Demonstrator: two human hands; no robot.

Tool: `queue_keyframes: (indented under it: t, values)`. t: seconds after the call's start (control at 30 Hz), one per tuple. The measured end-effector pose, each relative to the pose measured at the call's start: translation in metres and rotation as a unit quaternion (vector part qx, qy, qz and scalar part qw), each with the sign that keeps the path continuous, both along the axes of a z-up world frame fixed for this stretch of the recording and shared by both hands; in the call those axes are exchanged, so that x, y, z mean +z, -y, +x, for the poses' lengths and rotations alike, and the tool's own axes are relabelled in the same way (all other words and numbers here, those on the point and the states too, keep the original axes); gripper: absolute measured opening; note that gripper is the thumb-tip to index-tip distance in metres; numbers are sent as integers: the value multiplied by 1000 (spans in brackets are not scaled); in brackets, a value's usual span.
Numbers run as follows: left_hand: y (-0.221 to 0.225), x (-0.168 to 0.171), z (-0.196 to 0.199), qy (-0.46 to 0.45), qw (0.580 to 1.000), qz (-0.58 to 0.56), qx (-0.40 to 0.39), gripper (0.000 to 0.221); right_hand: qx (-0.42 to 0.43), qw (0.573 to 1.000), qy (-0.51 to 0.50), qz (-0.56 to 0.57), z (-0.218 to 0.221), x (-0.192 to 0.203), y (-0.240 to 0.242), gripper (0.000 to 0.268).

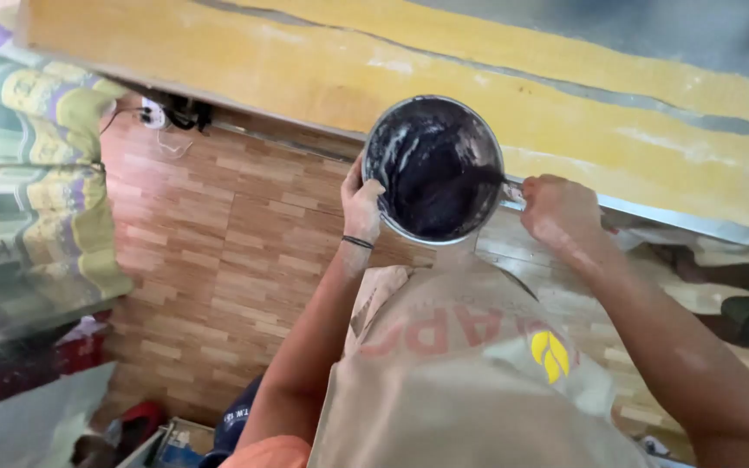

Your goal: Spreading a dark filling onto a long strip of dough using a small spatula in a bakery setting.

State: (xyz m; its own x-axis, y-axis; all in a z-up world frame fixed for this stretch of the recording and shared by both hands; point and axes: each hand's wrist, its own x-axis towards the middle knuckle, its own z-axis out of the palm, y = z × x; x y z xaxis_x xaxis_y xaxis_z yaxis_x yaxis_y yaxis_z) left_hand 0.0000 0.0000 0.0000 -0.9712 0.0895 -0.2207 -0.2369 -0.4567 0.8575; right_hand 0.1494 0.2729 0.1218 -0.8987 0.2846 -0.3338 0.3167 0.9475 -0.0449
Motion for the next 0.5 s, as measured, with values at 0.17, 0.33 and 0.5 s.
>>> queue_keyframes:
  t: [0.17,0.33,0.5]
  values:
    - [-55,2,-1,-17,1000,-16,17,66,4,998,19,-58,27,-18,-31,24]
    - [-96,-20,-12,-4,1000,-26,14,62,29,994,-32,-101,30,-27,-45,21]
    - [-140,-31,-23,11,998,-32,-59,67,-52,983,-13,-173,19,-22,-44,21]
